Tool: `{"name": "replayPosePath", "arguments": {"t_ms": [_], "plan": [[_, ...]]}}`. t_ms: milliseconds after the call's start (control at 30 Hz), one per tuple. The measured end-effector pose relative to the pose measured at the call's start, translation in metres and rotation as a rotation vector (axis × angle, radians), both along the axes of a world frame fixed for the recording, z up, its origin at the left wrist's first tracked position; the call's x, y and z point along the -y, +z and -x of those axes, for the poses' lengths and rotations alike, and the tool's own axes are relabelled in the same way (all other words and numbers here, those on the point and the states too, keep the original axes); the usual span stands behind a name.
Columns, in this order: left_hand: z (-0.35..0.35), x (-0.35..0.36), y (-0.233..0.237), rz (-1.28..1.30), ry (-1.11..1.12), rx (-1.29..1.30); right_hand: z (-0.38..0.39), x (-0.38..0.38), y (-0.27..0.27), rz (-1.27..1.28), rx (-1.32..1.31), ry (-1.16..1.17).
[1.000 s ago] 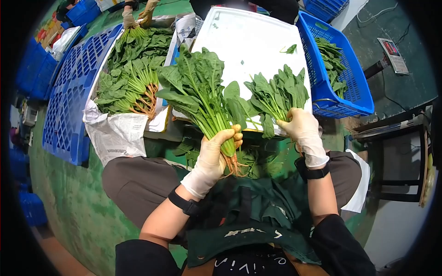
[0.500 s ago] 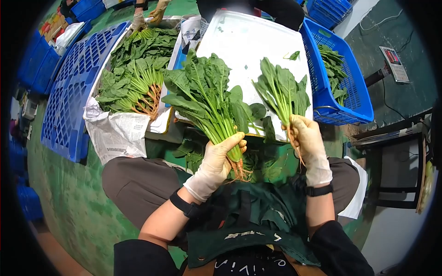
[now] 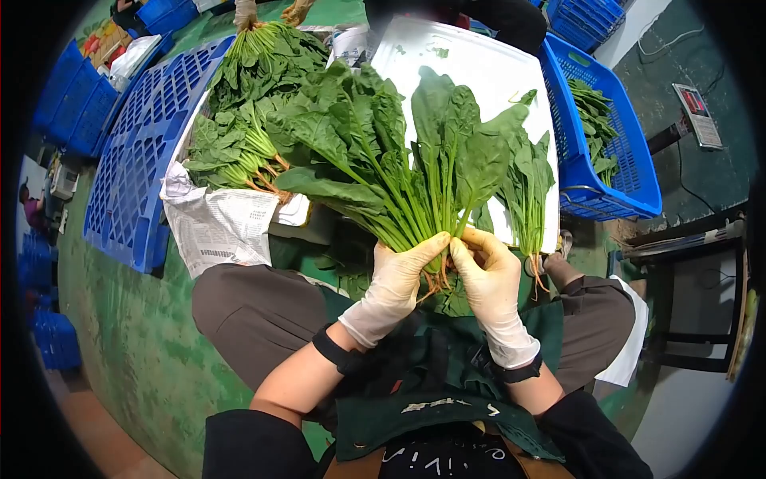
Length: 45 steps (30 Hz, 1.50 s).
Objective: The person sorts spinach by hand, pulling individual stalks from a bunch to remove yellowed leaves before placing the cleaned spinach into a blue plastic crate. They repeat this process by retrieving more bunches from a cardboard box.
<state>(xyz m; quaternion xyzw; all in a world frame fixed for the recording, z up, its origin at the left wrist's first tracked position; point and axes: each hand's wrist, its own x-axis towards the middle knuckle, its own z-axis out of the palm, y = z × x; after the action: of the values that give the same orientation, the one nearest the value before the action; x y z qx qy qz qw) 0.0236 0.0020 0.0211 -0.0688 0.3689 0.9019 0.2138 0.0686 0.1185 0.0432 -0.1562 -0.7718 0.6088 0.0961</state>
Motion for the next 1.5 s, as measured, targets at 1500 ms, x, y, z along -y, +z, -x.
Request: {"name": "replayPosePath", "arguments": {"t_ms": [1500], "plan": [[-0.001,0.003,0.008,-0.065,-0.124,-0.053,-0.006,-0.016,0.010,0.374,0.117,0.024]]}}
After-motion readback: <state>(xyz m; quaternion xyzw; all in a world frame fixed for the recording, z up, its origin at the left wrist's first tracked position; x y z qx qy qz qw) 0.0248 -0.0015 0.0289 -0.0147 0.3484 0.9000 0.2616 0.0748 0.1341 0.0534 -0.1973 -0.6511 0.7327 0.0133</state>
